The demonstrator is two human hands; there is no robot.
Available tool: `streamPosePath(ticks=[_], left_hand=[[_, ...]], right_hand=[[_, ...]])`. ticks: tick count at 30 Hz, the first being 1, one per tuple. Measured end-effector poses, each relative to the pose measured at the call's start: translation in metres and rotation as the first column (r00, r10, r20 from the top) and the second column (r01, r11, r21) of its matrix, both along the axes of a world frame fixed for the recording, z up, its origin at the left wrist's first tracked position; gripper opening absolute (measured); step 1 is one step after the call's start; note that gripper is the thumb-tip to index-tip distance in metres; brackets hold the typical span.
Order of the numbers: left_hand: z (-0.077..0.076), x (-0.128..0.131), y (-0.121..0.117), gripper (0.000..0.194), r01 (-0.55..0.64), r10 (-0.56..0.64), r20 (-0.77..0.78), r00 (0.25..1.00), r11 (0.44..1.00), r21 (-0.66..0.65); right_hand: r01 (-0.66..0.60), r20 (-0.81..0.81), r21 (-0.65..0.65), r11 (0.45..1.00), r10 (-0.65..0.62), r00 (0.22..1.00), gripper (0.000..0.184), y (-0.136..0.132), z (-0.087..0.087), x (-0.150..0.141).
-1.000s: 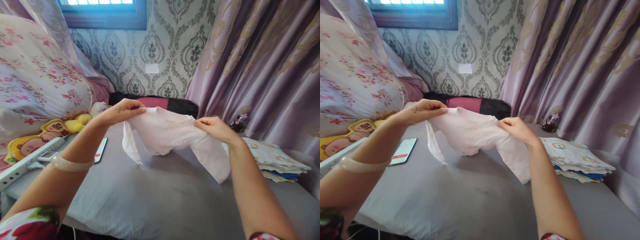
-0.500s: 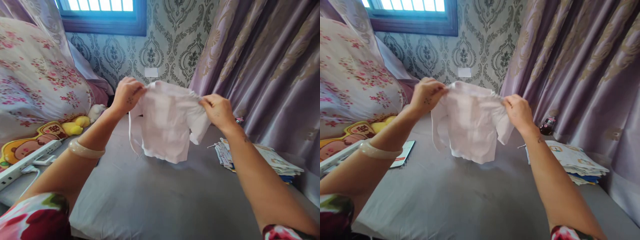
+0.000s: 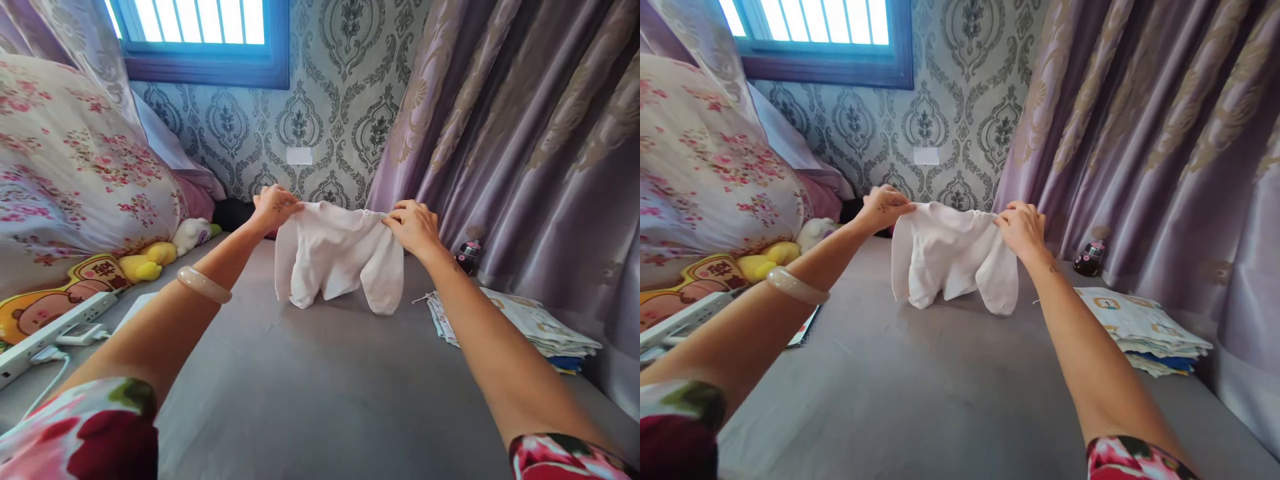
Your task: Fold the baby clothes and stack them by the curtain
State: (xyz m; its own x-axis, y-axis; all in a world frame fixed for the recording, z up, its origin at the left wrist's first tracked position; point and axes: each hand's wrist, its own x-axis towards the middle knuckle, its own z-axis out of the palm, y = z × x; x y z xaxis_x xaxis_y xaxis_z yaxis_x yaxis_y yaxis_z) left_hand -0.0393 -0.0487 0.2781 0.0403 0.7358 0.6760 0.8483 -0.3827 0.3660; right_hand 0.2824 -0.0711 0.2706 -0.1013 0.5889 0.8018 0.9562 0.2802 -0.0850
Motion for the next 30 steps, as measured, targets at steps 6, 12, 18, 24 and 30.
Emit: streamPosePath(ticks=[6,12,18,24,30], left_hand=[[0.003,0.008,0.0,0.021,-0.076,0.099,0.183,0.978,0.989,-0.128],[-0.01,0.013,0.009,0.023,-0.039,0.085,0.297,0.951,0.987,-0.158],[-0.018,0.02,0.003,0.025,-0.059,0.102,0.378,0.92,0.991,-0.124],[-0.034,0.029,-0.007,0.024,-0.162,0.141,0.536,0.833,0.987,-0.007],[-0.04,0.017,-0.051,0.023,-0.218,0.048,0.369,0.928,0.874,0.434]], right_hand=[[0.027,-0.111,-0.061,0.998,-0.034,0.993,0.039,0.011,-0.002,-0.001],[-0.027,-0.164,-0.195,0.98,-0.005,0.986,0.027,0.015,-0.003,-0.004],[-0.075,-0.246,-0.161,0.984,0.034,0.969,0.023,0.012,-0.007,-0.012],[-0.121,-0.251,0.066,0.99,0.134,0.959,0.026,-0.004,-0.016,-0.031],[-0.098,-0.127,0.232,0.968,0.13,0.983,0.027,-0.05,-0.014,-0.037]])
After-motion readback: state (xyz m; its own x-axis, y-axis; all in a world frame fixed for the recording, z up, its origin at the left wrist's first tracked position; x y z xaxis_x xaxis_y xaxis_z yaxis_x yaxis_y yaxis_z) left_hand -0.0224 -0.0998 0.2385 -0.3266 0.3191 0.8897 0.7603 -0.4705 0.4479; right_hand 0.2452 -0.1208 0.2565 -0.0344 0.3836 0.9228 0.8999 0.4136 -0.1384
